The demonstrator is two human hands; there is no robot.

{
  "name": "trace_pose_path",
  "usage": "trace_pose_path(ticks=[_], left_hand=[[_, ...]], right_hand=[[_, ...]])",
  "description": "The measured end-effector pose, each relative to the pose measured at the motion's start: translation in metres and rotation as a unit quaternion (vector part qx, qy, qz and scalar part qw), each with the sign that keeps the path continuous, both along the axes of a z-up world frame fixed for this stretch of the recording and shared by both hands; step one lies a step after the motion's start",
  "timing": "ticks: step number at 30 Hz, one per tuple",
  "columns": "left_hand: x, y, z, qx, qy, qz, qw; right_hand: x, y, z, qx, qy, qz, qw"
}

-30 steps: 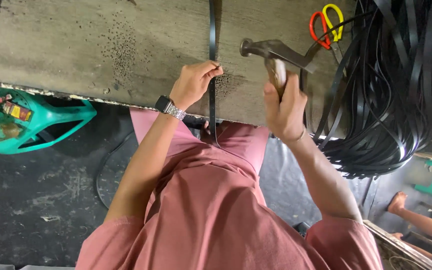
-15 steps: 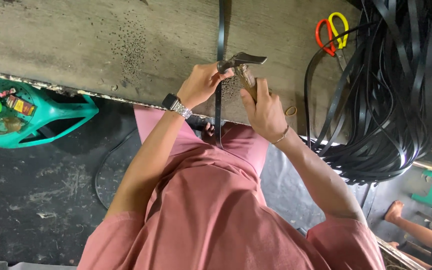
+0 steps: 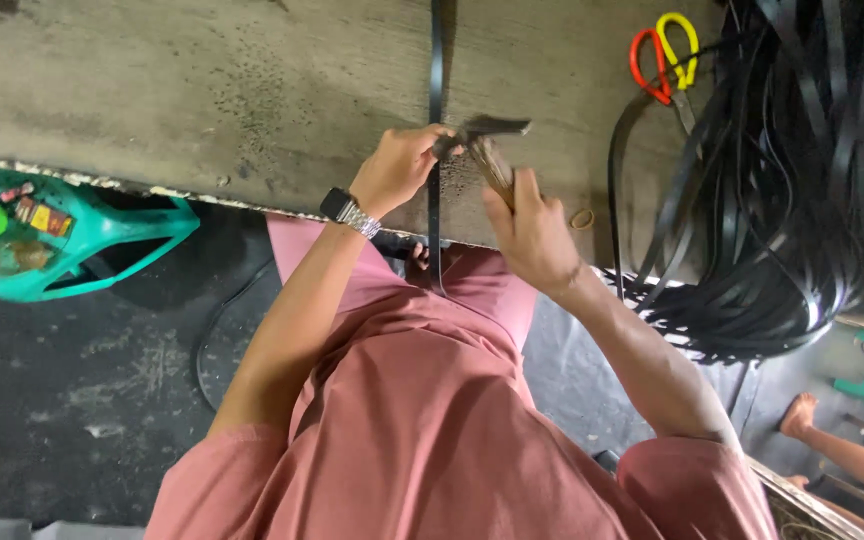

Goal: A person uses a hammer and a punch tool to create holes or attach fasteners to a long black leather strip on a wooden workbench.

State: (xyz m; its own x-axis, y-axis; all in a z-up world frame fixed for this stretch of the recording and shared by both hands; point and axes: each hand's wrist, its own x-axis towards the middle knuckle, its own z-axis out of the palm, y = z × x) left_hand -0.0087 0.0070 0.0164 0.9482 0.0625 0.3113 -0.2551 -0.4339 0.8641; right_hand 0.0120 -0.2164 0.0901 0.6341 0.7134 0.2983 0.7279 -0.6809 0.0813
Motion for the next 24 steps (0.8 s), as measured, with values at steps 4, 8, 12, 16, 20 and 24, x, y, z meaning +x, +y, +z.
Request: trace_pose_path(ticks=[4,8,12,16,20,24], left_hand=[[-0.008,0.003,-0.013,0.006,-0.021,-0.011,1.000],[0.004,-0.003,-0.036,-0.025,-0.011,-0.031,0.999],[0.000,0.003,-0.011,-0.078,0.011,-0.050,0.996],[0.002,0.006,-0.026,-0.211,-0.027,-0.070,0.975],[0.004,0.008,-0.027,-0.236,-0.057,-0.034,0.969],[0.001,0.002,-0.008,-0.151,-0.060,-0.015,0.987]], right_hand=[[0.003,-0.019,-0.011,0.079,0.214,-0.030,0.973],[0.028,-0.028,-0.013,0.214,0.200,-0.093,0.952],[0.060,-0.040,-0.040,0.125,-0.009,-0.136,0.983],[0.068,-0.042,-0.070,-0.002,-0.141,-0.205,0.968],[0.048,-0.008,-0.051,0.046,-0.044,-0.124,0.990],[0.043,0.028,-0.074,0.153,0.094,0.048,0.983]])
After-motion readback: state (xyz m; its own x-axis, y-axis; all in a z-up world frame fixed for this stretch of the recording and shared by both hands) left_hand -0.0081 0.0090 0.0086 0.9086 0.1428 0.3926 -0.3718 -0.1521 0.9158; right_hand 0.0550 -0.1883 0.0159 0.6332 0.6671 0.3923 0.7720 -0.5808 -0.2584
